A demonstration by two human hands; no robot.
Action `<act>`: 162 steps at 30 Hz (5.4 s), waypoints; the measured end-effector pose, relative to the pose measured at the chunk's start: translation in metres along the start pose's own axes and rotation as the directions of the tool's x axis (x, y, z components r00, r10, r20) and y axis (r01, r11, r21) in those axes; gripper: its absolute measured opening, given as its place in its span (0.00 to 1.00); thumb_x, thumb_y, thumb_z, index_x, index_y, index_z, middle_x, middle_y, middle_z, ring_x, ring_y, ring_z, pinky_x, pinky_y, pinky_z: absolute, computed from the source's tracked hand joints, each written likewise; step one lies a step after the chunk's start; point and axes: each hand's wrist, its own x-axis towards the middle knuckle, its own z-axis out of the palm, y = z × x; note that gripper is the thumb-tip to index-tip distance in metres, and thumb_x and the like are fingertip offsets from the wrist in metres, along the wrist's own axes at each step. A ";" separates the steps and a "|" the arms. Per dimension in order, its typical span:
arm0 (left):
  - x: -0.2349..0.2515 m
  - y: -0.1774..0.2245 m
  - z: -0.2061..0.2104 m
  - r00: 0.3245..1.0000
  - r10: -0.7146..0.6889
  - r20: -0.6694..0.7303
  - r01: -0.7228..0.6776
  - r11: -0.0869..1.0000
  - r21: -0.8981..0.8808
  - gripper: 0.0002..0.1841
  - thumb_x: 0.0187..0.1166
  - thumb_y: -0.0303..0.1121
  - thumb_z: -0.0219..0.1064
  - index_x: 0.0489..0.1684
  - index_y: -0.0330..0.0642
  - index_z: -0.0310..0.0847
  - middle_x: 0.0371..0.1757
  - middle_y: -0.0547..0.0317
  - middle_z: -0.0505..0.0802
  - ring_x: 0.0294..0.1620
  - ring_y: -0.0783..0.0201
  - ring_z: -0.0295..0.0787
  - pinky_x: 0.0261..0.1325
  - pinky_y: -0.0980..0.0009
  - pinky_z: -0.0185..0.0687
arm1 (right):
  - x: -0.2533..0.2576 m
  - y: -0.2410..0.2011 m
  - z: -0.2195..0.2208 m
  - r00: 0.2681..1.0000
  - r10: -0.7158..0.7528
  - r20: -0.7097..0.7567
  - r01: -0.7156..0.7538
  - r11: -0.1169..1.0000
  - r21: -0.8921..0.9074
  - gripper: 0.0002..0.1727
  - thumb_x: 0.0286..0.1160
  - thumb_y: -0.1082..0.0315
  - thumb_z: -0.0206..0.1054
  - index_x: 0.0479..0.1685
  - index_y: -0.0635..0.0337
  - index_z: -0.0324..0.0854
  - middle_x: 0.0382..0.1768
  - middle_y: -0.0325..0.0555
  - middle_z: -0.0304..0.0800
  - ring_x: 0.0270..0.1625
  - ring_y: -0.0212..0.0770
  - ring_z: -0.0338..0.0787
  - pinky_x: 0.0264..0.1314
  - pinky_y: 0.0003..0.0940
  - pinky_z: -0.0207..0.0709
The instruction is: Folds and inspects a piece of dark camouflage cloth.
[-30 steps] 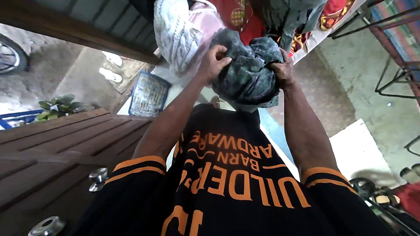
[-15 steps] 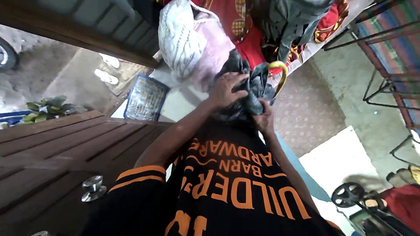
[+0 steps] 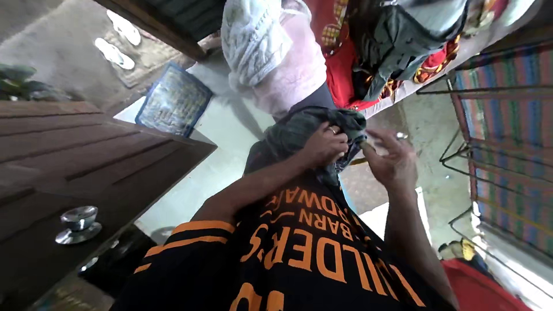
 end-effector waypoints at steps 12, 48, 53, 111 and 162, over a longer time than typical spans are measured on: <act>-0.149 0.034 -0.002 0.343 -0.899 -0.274 0.455 0.414 -0.788 0.25 0.84 0.38 0.65 0.75 0.32 0.74 0.75 0.42 0.83 0.77 0.52 0.79 0.81 0.52 0.73 | 0.030 0.061 0.095 0.959 -0.015 0.283 -0.013 0.995 0.098 0.35 0.73 0.41 0.68 0.65 0.63 0.87 0.76 0.60 0.81 0.76 0.59 0.81 0.77 0.59 0.73; -0.012 0.070 0.073 0.387 -0.701 -0.599 0.702 0.645 -0.301 0.07 0.80 0.40 0.70 0.48 0.66 0.92 0.73 0.41 0.85 0.78 0.41 0.77 0.82 0.40 0.66 | 0.043 0.109 0.003 0.747 0.099 0.658 -0.120 0.993 -0.014 0.45 0.69 0.46 0.72 0.83 0.67 0.70 0.81 0.69 0.71 0.80 0.56 0.78 0.76 0.49 0.78; -0.007 0.063 0.068 0.373 -0.720 -0.586 0.731 0.616 -0.292 0.09 0.79 0.37 0.69 0.46 0.67 0.93 0.73 0.42 0.86 0.77 0.40 0.78 0.79 0.41 0.71 | 0.037 0.094 0.016 0.785 0.205 0.585 -0.174 0.979 -0.110 0.27 0.73 0.55 0.71 0.59 0.71 0.82 0.37 0.52 0.94 0.38 0.40 0.94 0.45 0.41 0.88; 0.037 0.015 0.006 0.321 -0.852 -0.414 0.499 0.524 -0.690 0.15 0.71 0.38 0.76 0.53 0.45 0.91 0.73 0.42 0.84 0.77 0.44 0.78 0.78 0.46 0.74 | 0.066 0.085 0.031 0.954 -0.078 0.290 0.046 0.992 0.115 0.40 0.59 0.38 0.78 0.59 0.67 0.87 0.66 0.68 0.83 0.70 0.48 0.83 0.74 0.39 0.76; 0.022 0.021 0.026 0.421 -0.800 -0.428 0.602 0.599 -0.528 0.28 0.56 0.24 0.80 0.63 0.45 0.89 0.67 0.41 0.86 0.71 0.41 0.81 0.71 0.49 0.80 | 0.161 0.019 -0.008 0.635 -0.501 0.588 0.464 0.856 0.228 0.12 0.76 0.64 0.68 0.50 0.56 0.94 0.46 0.44 0.97 0.46 0.38 0.95 0.49 0.39 0.90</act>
